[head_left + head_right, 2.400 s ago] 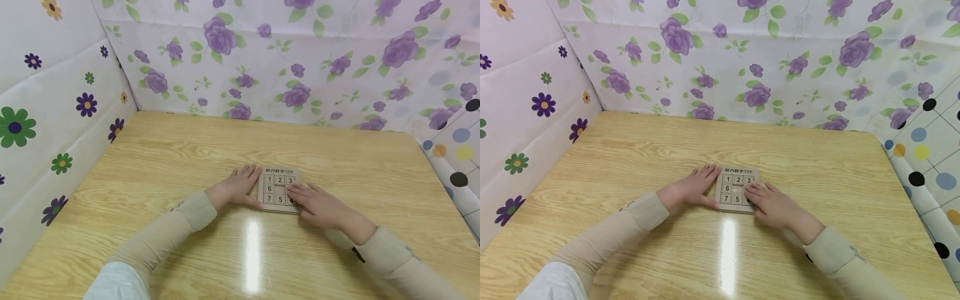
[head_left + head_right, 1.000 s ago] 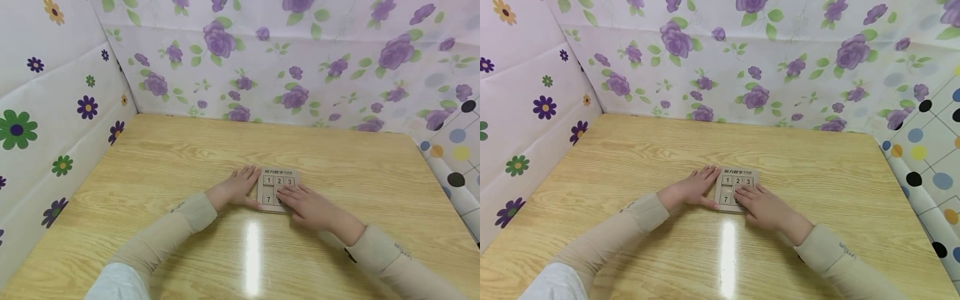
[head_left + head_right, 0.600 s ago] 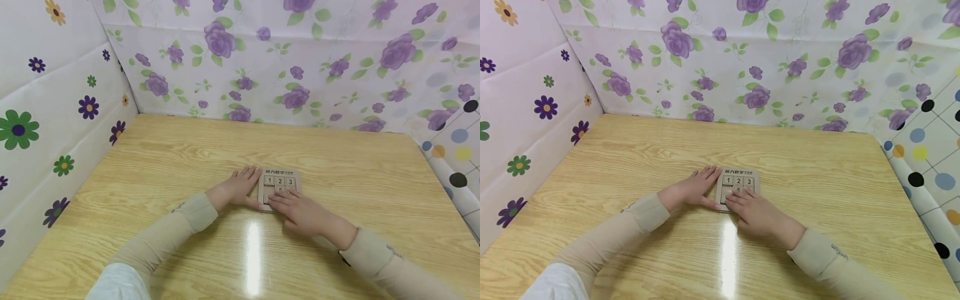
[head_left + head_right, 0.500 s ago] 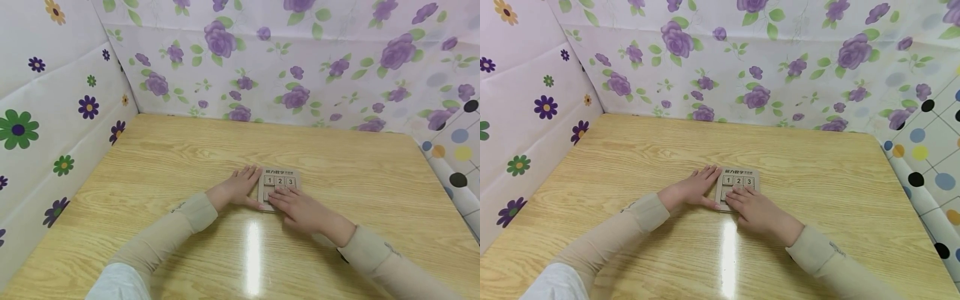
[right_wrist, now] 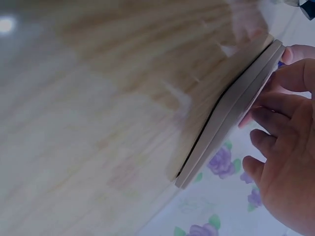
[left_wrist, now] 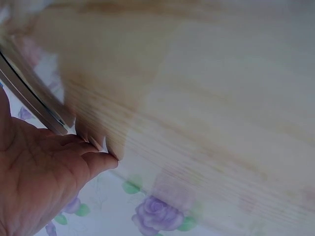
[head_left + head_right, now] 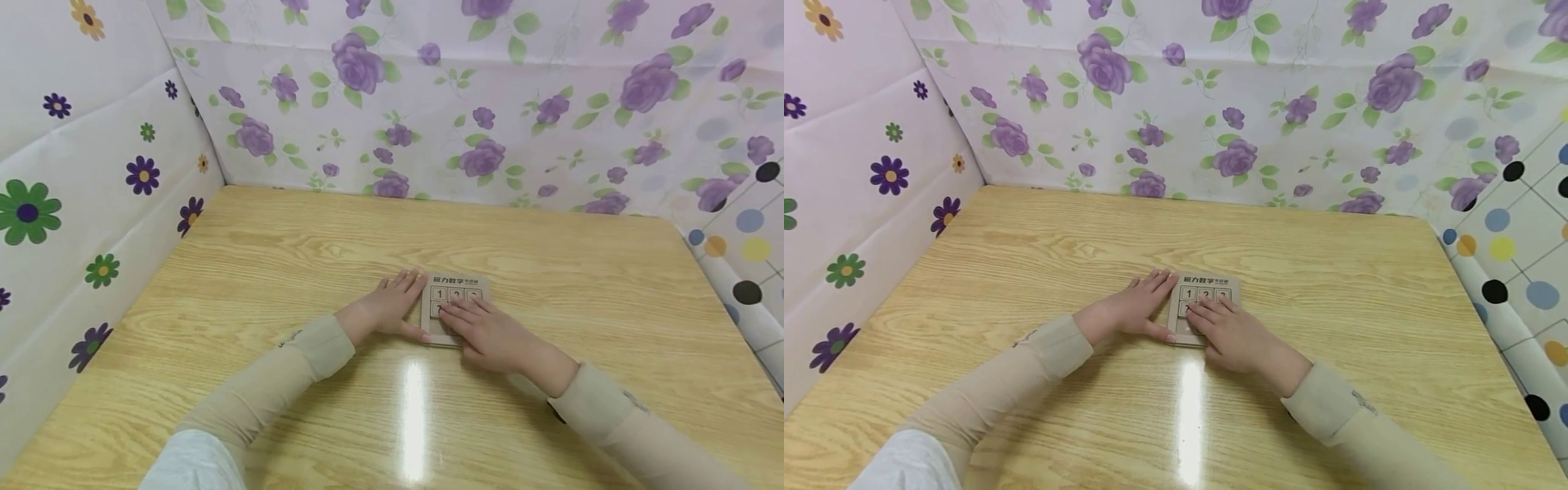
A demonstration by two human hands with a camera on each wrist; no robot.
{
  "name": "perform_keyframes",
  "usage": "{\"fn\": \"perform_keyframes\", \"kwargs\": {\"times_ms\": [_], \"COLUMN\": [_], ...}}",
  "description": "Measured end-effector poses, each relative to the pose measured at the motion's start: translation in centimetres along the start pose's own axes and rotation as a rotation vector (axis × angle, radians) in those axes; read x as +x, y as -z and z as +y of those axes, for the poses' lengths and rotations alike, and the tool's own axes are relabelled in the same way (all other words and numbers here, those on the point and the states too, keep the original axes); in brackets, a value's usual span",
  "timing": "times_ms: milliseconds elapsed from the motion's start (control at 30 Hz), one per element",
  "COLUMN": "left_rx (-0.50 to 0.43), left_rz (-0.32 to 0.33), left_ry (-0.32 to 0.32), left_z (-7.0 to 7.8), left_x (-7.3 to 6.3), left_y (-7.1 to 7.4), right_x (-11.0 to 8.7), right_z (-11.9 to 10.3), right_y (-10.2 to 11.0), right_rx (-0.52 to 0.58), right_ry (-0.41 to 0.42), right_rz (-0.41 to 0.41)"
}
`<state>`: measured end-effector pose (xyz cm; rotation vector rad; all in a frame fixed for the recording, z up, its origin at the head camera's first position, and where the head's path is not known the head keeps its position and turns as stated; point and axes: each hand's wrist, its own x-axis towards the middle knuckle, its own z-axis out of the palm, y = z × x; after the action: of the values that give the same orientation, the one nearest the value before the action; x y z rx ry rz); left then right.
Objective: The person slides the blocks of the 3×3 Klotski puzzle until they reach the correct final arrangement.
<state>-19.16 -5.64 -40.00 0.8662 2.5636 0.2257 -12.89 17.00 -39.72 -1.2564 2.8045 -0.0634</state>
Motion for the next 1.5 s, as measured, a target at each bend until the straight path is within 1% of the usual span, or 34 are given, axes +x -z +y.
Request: {"fn": "perform_keyframes", "kwargs": {"times_ms": [133,233,333,433,600,733,867,1000,1133,1267,1367,1500], "left_rx": [0.003,0.005,0.005,0.004,0.008,0.001,0.002,0.001,-0.002,-0.003,-0.002,-0.005], "left_rz": [-0.002,0.003,0.005,0.005,0.003,0.005,0.011,0.008,0.006,-0.001,-0.001,0.003], "left_ry": [-0.001,-0.005,-0.003,-0.002,-0.001,0.0,0.003,0.002,-0.005,0.002,0.002,-0.006], "left_z": [0.1,0.1,0.0,0.0,0.1,0.1,0.1,0.1,0.1,0.0,0.0,0.0], "left_x": [-0.1,-0.2,-0.2,-0.2,-0.2,-0.2,-0.2,-0.2,-0.2,-0.2,-0.2,-0.1], "left_y": [0.1,0.1,0.2,0.1,0.0,-0.1,-0.1,0.0,0.1,0.1,0.1,0.0], "right_x": [-1.3,-2.4,-3.0,-3.1,-2.3,-1.7,-1.5,-2.3,-3.7,-4.8,-5.2,-4.9], "right_z": [-0.2,-0.3,-0.4,-0.6,-1.2,-1.6,-1.6,-1.2,-0.6,-0.2,-0.1,-0.3], "right_y": [0.2,0.4,0.4,0.4,0.4,0.3,0.2,0.1,0.2,0.3,0.3,0.0], "right_rx": [0.002,0.01,0.012,0.007,0.008,0.027,0.047,0.067,0.075,0.055,0.045,0.054], "right_ry": [0.021,0.018,0.002,0.003,0.027,0.032,0.028,0.007,-0.041,-0.069,-0.073,-0.064], "right_rz": [0.014,0.003,-0.009,-0.005,-0.002,-0.009,-0.009,-0.007,0.001,0.004,0.008,0.014]}}
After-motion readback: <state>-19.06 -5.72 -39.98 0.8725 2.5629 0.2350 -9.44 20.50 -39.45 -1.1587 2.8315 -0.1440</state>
